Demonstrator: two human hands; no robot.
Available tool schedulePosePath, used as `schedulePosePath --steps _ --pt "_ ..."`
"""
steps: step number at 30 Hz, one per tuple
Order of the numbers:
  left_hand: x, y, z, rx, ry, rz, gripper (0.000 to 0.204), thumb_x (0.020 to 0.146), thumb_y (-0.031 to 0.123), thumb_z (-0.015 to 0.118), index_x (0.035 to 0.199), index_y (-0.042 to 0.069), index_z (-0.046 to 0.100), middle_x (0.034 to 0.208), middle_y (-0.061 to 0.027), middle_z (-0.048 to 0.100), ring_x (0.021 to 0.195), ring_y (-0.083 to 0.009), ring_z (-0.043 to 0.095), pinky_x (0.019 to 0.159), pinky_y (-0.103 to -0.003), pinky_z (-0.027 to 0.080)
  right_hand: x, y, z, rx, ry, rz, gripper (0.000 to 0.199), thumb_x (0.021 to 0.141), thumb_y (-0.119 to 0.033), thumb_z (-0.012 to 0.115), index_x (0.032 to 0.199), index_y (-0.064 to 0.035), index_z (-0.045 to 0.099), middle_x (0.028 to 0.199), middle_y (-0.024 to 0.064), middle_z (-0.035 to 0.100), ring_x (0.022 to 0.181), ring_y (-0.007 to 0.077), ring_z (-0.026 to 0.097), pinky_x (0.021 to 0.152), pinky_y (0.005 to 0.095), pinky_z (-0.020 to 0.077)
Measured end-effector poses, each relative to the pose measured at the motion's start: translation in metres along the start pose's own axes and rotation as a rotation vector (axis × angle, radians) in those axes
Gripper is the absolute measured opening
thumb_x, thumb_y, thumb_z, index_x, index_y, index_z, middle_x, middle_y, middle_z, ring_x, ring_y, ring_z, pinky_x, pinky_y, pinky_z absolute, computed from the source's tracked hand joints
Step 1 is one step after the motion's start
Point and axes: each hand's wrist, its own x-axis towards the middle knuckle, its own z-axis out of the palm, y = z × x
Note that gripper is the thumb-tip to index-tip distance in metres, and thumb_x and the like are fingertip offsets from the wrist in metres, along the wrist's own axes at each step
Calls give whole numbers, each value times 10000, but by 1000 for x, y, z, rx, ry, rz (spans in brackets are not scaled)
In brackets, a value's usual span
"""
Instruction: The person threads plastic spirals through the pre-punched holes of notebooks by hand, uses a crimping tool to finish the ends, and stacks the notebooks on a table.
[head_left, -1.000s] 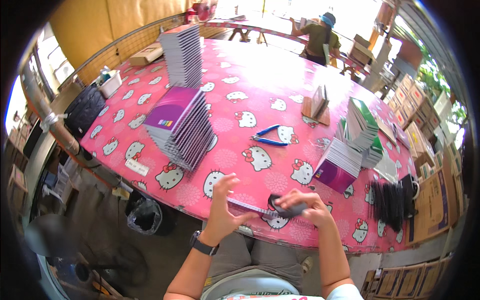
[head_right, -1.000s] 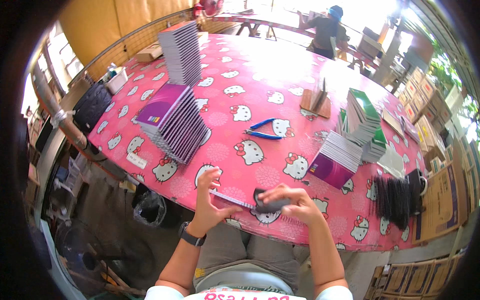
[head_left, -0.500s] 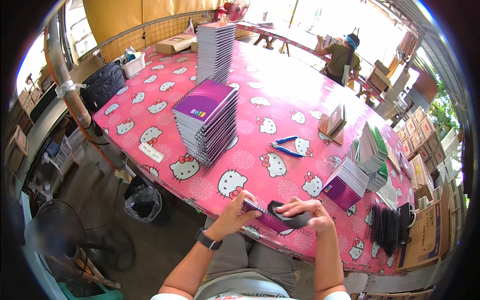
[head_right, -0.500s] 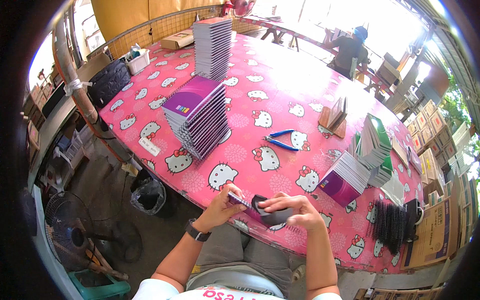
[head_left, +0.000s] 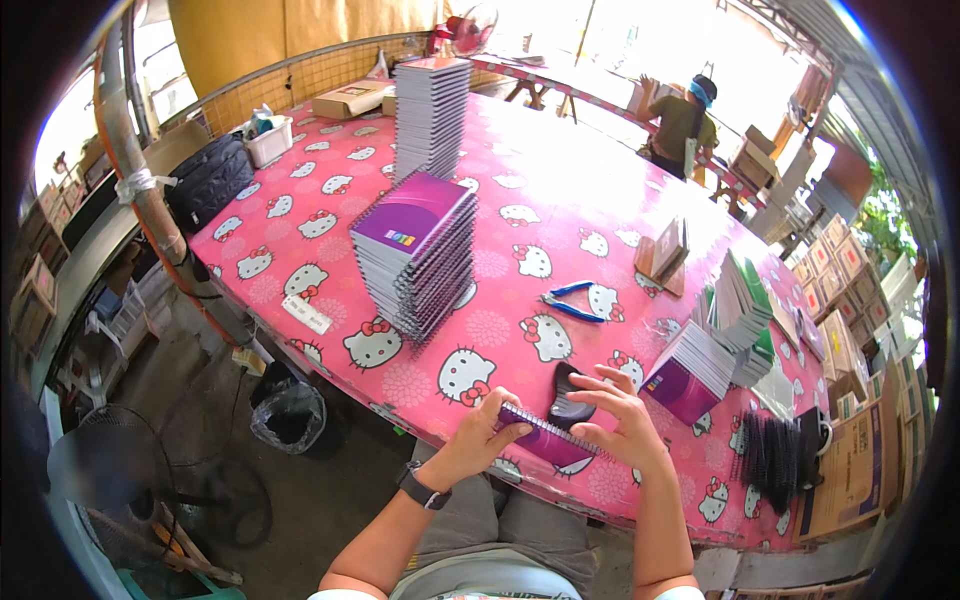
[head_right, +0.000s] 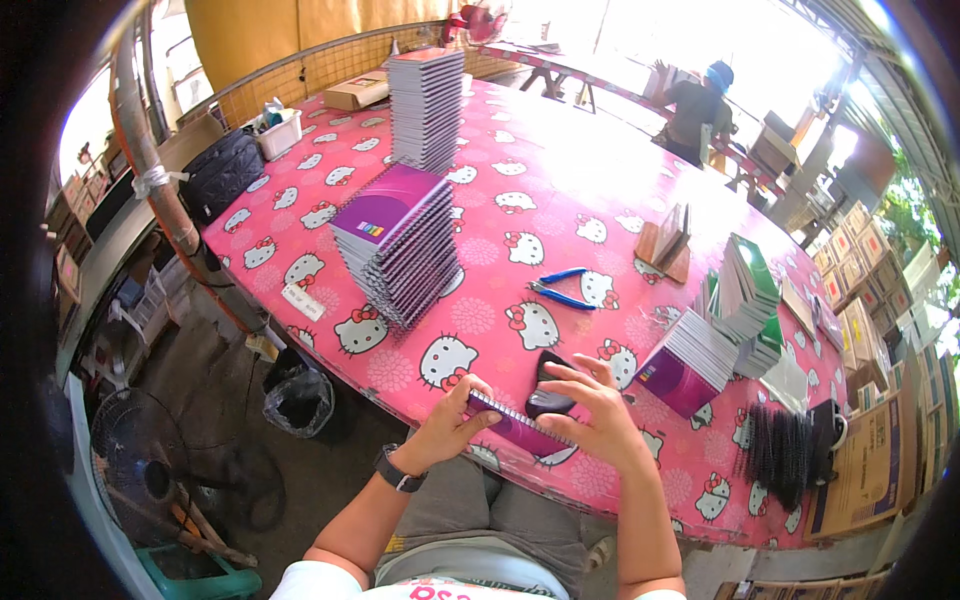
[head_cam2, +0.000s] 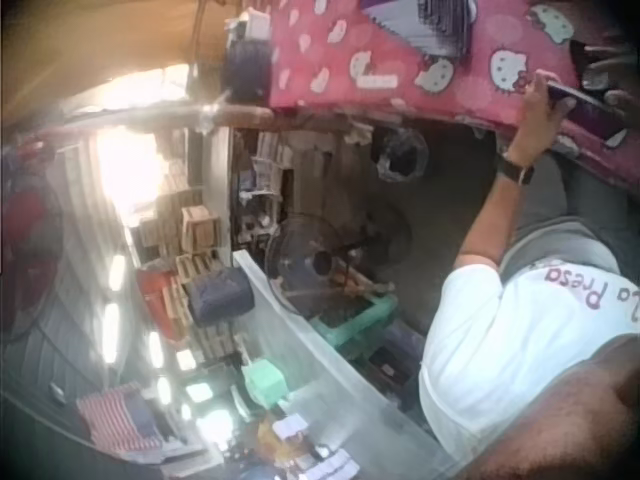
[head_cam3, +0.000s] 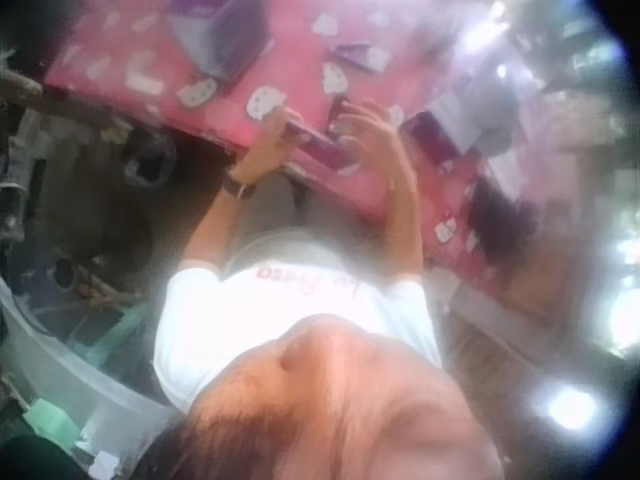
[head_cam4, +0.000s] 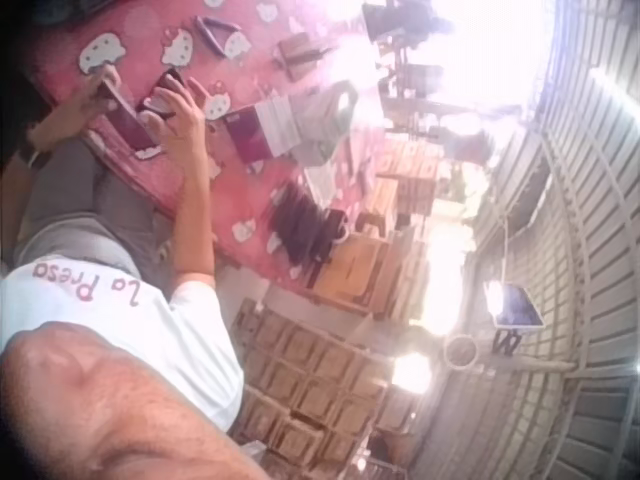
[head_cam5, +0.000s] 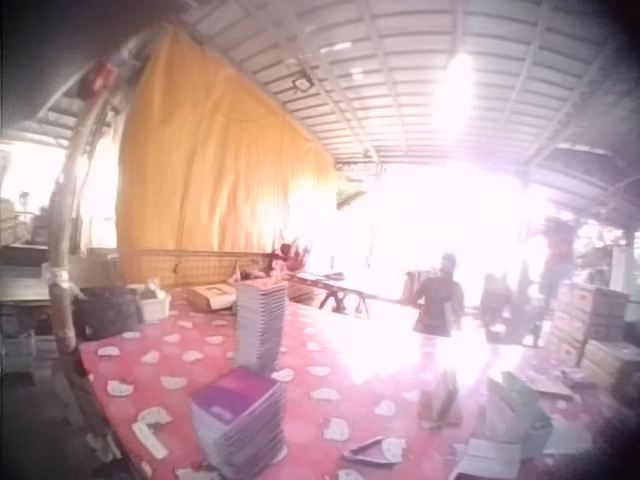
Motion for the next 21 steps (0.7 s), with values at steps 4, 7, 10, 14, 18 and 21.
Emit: schedulePosePath --steps 4,7,10,14,18,21 --pt "1 24 4 104 121 163 284 801 91 744 992 44 539 817 -53 573 723 -126 580 641 -284 487 16 -52 23 216 130 -74 305 754 -122 762 1027 -38 654 960 86 644 868 221 617 747 338 510" --pt "-2 46 0 -2 178 95 256 753 71 782 911 44 582 797 -38 601 729 -116 598 654 -259 494 12 -53 28 380 181 47 279 758 -96 755 1009 -32 649 884 84 619 769 202 624 661 313 516" --pt "-5 53 -4 -1 221 140 244 719 60 802 864 45 607 815 -47 635 739 -119 613 662 -249 496 15 -60 29 385 207 -26 247 763 -100 761 971 -28 650 817 68 583 688 170 600 585 289 497" --pt "-10 59 -9 33 215 192 234 702 2 785 868 55 628 813 -49 652 764 -151 648 654 -260 519 16 -66 28 384 203 -60 233 766 -148 770 922 -28 644 787 61 572 674 167 571 585 281 482" --pt "-12 63 -14 44 257 195 219 705 4 789 845 47 626 798 -55 646 739 -120 637 624 -251 509 22 -70 26 208 207 -161 208 784 -167 746 898 -32 636 796 78 582 703 212 565 614 315 478" --pt "-12 68 -20 -5 265 105 213 709 27 798 826 38 621 788 -61 641 703 -99 621 594 -247 495 30 -73 19 148 134 -237 156 819 -135 694 917 -32 629 824 95 593 741 255 572 642 355 480"
